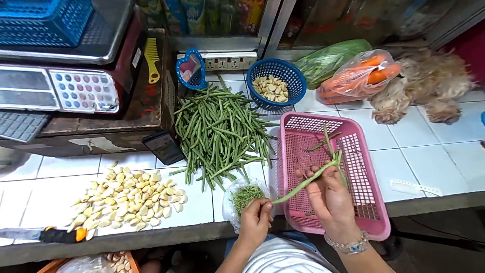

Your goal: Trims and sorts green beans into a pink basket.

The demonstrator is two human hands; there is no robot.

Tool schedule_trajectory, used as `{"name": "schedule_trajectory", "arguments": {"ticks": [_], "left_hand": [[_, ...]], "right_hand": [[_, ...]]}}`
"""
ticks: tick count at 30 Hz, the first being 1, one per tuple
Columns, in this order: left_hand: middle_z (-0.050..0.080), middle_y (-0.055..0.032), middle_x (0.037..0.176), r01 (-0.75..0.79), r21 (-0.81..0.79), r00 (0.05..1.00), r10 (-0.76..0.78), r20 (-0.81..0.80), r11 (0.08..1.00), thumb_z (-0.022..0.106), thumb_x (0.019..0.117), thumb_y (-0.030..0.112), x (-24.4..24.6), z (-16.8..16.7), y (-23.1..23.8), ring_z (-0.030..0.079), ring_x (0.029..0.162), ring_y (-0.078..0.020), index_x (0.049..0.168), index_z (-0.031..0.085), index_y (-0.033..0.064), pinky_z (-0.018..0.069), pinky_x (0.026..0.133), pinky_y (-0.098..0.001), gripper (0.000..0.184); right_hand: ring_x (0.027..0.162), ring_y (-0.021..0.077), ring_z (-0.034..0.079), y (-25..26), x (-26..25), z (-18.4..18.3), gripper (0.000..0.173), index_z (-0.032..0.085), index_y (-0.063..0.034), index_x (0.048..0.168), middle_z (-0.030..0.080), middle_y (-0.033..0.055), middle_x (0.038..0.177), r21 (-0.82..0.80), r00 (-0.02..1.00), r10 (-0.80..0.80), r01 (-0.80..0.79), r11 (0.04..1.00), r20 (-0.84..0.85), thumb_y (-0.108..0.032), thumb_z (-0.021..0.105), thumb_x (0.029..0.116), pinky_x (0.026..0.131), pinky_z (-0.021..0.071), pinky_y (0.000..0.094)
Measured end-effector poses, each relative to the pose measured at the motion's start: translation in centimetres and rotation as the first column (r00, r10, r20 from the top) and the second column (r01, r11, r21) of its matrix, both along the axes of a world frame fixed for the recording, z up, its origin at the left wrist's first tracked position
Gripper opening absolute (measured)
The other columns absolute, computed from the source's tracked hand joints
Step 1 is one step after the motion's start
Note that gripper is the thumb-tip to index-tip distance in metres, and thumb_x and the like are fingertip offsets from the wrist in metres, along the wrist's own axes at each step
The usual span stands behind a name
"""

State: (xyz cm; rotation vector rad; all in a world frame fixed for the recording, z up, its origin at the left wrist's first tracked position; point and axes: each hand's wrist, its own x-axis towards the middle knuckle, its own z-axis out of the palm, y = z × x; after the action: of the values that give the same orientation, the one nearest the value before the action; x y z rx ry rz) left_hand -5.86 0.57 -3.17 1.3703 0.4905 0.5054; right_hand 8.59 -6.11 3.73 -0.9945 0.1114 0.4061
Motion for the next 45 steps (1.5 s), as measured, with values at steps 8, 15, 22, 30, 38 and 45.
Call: {"name": "schedule_trajectory", "arguments": {"ticks": [8, 15, 22, 30, 38, 45], "left_hand": [[0.067, -0.0165, 0.08, -0.035, 0.594, 0.997, -0.012, 0.075, 0.803, 0.057, 0.0906, 0.002, -0.1, -1.0, 0.9, 0.063, 0.062, -0.015, 0.089, 0.068, -0.0074, 0.0527, 0.06, -0.022, 0.014], [0.069, -0.0186, 0.082, 0.326, 0.775, 0.929, -0.333, -0.159, 0.541, 0.059, 0.0867, -0.001, -0.8, -0.2, 1.7, 0.072, 0.072, -0.0303, 0.085, 0.069, -0.0066, 0.0589, 0.062, -0.0405, 0.011], [0.067, -0.0151, 0.075, 0.128, 0.711, 0.992, -0.086, -0.095, 0.691, 0.056, 0.0867, 0.006, -2.5, -1.1, 0.5, 0.068, 0.064, -0.0214, 0.08, 0.068, -0.0051, 0.0566, 0.057, -0.033, 0.017], [0.065, -0.0286, 0.121, 0.504, 0.154, 0.612, -0.226, -0.758, 0.85, 0.06, 0.1034, 0.027, 0.2, 2.0, 2.2, 0.067, 0.105, -0.0406, 0.128, 0.062, -0.0104, 0.0518, 0.095, -0.0545, 0.044], [0.069, -0.0195, 0.076, -0.023, 0.895, 0.986, 0.157, -0.053, 0.446, 0.06, 0.0961, 0.013, 6.6, 2.9, 1.1, 0.068, 0.062, -0.0266, 0.098, 0.07, -0.0108, 0.0577, 0.059, -0.0365, 0.026], [0.06, -0.0363, 0.112, -0.017, 0.893, 0.918, 0.361, -0.164, 0.449, 0.06, 0.1001, 0.019, 8.9, 8.5, 5.7, 0.062, 0.078, -0.0361, 0.134, 0.054, -0.0158, 0.0514, 0.066, -0.0443, 0.049]], "right_hand": [[0.078, -0.0055, 0.066, -2.7, -4.3, -2.8, 0.017, 0.065, 0.0033, 0.104, 0.07, -0.0067, 0.091, -0.619, 0.715, 0.676, -0.452, 0.642, 0.179, 0.008, 0.06, 0.0887, 0.075, 0.0566, 0.0141], [0.088, 0.022, 0.072, -5.2, -3.3, -4.0, 0.031, 0.071, 0.0073, 0.112, 0.073, 0.0209, 0.103, -0.87, 0.264, 0.889, -0.232, 0.434, 0.373, 0.008, 0.06, 0.0841, 0.083, 0.0577, 0.029], [0.092, 0.031, 0.072, -7.8, -2.0, -3.8, 0.041, 0.064, 0.0106, 0.126, 0.071, 0.0264, 0.109, -0.87, 0.168, 0.973, -0.441, 0.22, 0.161, 0.009, 0.064, 0.0858, 0.087, 0.0573, 0.0391], [0.091, 0.0269, 0.067, -9.9, 0.0, -3.8, 0.036, 0.061, 0.0118, 0.128, 0.068, 0.0262, 0.111, -0.866, 0.424, 0.906, -0.452, 0.213, 0.002, 0.0, 0.061, 0.0938, 0.085, 0.0549, 0.0383], [0.103, 0.0405, 0.069, -10.0, 1.4, -3.3, 0.03, 0.067, 0.0101, 0.121, 0.069, 0.0284, 0.113, -0.897, 0.216, 0.964, -0.378, 0.227, 0.153, -0.01, 0.06, 0.0994, 0.094, 0.0541, 0.0497], [0.128, 0.0517, 0.052, -13.9, 12.3, -7.8, 0.029, 0.07, 0.0089, 0.117, 0.06, 0.0325, 0.132, -0.97, 0.317, 0.922, 0.026, -0.241, -0.221, 0.011, 0.049, 0.096, 0.107, 0.0384, 0.0626]]}}
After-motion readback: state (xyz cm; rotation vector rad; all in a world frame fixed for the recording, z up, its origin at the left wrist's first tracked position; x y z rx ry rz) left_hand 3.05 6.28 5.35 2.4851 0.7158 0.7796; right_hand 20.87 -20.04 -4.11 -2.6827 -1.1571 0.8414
